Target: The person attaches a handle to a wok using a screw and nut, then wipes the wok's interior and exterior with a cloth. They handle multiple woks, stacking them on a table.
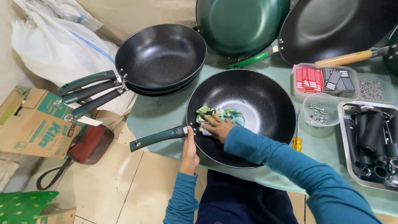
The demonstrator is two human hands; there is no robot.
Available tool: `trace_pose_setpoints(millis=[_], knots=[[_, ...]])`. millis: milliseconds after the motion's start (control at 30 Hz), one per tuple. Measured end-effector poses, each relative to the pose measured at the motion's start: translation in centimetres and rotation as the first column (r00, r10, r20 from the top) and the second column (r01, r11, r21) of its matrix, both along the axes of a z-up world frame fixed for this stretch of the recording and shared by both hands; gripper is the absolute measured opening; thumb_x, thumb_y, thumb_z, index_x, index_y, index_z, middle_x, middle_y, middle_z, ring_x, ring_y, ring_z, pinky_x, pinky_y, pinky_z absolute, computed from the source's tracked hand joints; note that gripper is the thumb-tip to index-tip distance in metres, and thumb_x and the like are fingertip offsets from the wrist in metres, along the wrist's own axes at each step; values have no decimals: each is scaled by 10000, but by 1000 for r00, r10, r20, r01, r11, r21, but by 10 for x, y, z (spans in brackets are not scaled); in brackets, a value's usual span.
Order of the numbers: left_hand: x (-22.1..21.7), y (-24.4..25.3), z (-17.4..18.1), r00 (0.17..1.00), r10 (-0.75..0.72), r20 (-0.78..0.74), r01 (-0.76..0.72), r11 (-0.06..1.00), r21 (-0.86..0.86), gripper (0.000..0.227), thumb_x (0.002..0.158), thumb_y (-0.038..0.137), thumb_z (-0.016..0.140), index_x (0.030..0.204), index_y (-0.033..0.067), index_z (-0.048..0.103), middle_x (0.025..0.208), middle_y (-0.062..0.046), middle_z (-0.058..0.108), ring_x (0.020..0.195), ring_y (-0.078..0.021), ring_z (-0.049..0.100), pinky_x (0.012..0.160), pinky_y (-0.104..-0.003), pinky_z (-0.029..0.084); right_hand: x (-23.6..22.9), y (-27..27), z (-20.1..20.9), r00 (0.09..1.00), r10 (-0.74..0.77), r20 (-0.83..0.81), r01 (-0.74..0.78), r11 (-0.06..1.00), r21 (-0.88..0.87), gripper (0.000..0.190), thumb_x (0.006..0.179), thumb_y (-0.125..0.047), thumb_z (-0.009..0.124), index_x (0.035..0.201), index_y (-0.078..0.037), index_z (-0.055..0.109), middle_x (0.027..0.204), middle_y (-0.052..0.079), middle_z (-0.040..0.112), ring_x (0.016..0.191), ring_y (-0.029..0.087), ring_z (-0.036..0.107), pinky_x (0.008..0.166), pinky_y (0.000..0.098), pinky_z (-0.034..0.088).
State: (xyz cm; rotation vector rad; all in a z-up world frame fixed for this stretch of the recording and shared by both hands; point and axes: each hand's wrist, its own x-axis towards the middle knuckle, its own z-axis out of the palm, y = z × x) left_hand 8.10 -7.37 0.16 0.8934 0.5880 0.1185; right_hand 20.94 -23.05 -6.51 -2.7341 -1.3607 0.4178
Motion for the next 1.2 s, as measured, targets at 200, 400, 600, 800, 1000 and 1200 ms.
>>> trace_pose_setpoints(millis=[200,400,600,800,1000,1200], knots=[[-31,40,70,868,-393,-303,496,677,543,647,961,439,677,1365,-60,595,1183,-253,725,1071,-311,721,705,-428,659,49,-85,30,973,-136,186,181,950,-254,669,1021,-171,477,1602,-421,263,1747,-52,27,1587,366,68,1158,678,311],[-40,77,129,937,-274,-215,274,201,940,275,974,329,645,1204,238,766,976,-40,805,837,-176,778,603,-298,609,94,-149,49,740,69,669,282,871,-402,513,1029,-286,438,1522,-420,389,1772,-39,-42,1617,332,-11,1199,679,184],[26,121,98,607,-393,-691,560,-406,722,636,952,524,631,1423,100,577,1370,-183,642,1281,-368,599,1067,-568,422,122,-146,77,602,-223,766,178,973,144,629,1046,-113,482,1629,-283,318,1640,21,392,1464,276,390,1001,550,464],[76,140,75,275,-656,-703,879,-125,461,335,750,329,839,840,13,770,682,-137,744,645,-200,713,617,-292,595,199,-150,63,755,-607,249,590,794,146,834,821,-322,746,1539,-477,351,1458,-53,514,1290,291,559,917,602,577],[72,143,71,344,-697,-629,892,34,450,377,745,292,861,896,-16,706,702,-153,726,598,-221,746,594,-285,592,243,-166,34,651,-753,96,749,658,80,540,800,-413,775,1291,-564,607,1252,-29,721,1149,300,705,913,528,588],[58,134,90,456,-657,-600,804,16,594,354,726,261,874,872,-29,732,662,-148,711,533,-221,712,536,-308,580,195,-164,79,671,-725,153,694,687,215,578,871,-205,653,1365,-497,576,1286,-58,662,1218,272,648,1009,505,550]])
